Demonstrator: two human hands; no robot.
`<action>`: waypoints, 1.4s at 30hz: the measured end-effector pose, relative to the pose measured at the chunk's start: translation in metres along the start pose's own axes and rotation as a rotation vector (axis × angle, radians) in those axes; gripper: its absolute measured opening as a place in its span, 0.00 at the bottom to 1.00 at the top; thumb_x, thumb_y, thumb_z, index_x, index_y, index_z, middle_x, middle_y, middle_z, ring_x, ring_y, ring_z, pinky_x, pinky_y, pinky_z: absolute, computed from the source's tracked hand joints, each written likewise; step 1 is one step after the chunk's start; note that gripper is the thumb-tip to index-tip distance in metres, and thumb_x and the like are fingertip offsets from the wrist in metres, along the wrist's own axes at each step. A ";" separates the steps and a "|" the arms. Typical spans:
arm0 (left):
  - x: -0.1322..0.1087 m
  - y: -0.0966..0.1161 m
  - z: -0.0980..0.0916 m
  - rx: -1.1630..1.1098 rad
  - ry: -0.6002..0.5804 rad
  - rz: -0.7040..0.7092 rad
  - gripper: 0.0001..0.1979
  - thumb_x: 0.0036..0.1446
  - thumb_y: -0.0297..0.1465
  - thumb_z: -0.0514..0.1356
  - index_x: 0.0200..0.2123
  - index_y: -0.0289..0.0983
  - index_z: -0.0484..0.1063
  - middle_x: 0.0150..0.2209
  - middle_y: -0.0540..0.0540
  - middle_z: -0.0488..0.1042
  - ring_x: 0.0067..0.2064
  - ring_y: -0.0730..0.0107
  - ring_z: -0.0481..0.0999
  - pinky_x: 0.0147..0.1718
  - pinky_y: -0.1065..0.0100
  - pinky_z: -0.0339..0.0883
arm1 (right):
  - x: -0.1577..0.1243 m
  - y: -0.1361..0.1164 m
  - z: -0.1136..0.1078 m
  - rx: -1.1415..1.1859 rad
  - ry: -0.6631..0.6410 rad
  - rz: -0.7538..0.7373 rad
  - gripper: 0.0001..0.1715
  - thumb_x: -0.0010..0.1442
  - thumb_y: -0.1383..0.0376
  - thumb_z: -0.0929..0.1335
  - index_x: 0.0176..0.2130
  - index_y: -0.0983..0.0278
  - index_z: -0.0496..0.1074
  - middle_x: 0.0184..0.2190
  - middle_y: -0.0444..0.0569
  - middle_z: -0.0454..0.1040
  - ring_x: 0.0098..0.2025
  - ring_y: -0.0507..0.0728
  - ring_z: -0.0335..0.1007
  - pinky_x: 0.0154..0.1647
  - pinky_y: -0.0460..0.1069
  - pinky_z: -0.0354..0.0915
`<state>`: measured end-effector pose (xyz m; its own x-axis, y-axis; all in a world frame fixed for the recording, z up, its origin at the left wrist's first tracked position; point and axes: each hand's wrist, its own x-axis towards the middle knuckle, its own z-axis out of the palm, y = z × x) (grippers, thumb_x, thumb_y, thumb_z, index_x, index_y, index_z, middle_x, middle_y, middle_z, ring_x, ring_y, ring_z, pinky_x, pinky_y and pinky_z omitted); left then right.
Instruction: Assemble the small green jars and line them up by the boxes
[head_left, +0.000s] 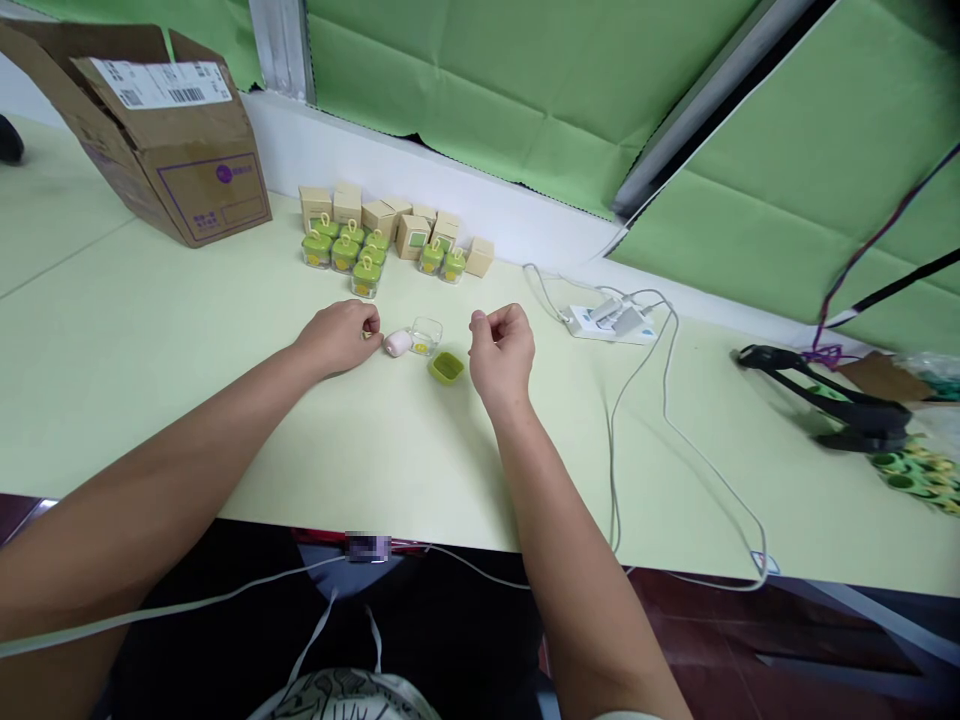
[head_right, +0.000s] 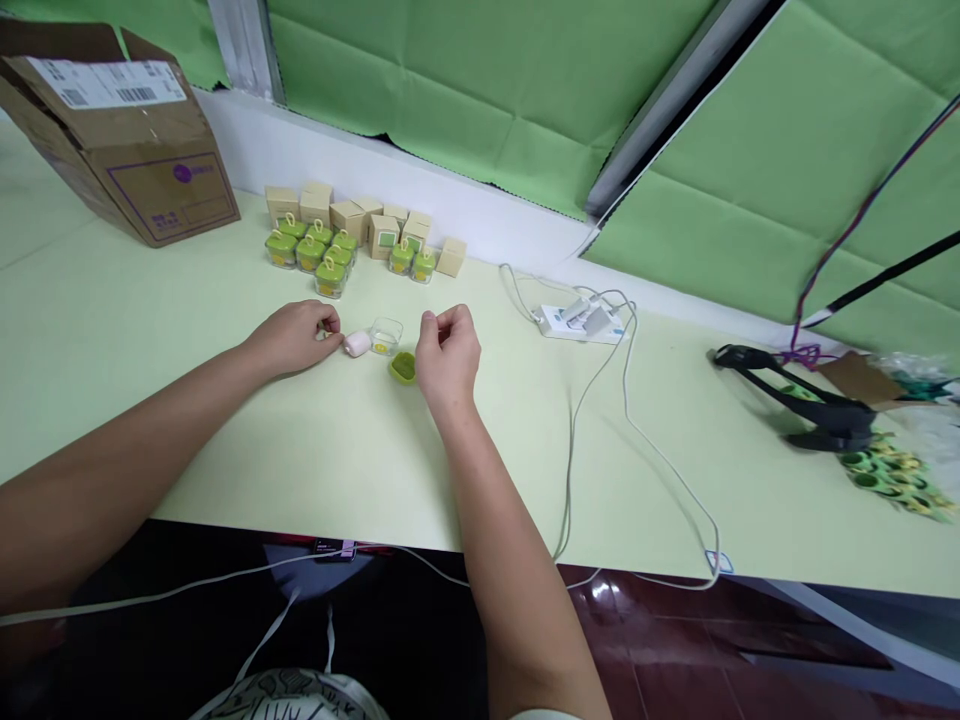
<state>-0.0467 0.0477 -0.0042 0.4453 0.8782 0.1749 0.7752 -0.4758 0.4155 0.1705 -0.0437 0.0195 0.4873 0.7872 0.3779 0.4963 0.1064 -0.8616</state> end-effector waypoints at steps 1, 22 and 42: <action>0.000 0.000 0.000 0.000 -0.001 -0.001 0.06 0.56 0.36 0.61 0.34 0.40 0.73 0.41 0.45 0.78 0.42 0.59 0.75 0.34 0.63 0.61 | 0.000 0.000 0.000 0.005 0.004 -0.001 0.13 0.65 0.59 0.67 0.31 0.58 0.60 0.25 0.38 0.65 0.27 0.52 0.62 0.32 0.50 0.59; 0.000 -0.001 0.000 -0.018 0.009 0.011 0.07 0.55 0.36 0.60 0.34 0.40 0.74 0.41 0.45 0.79 0.41 0.59 0.76 0.35 0.62 0.63 | 0.000 0.000 0.004 0.012 -0.077 -0.057 0.13 0.64 0.56 0.68 0.32 0.59 0.64 0.29 0.41 0.69 0.30 0.52 0.63 0.33 0.49 0.61; -0.001 -0.001 0.000 -0.045 0.012 0.010 0.09 0.57 0.38 0.60 0.35 0.39 0.75 0.40 0.45 0.79 0.40 0.60 0.76 0.38 0.63 0.66 | -0.009 -0.060 -0.031 0.348 0.011 -0.223 0.09 0.70 0.58 0.64 0.36 0.58 0.65 0.32 0.43 0.68 0.35 0.52 0.71 0.40 0.52 0.71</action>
<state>-0.0484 0.0473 -0.0046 0.4473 0.8740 0.1900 0.7498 -0.4822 0.4531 0.1582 -0.0758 0.0783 0.4041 0.7149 0.5706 0.3188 0.4746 -0.8205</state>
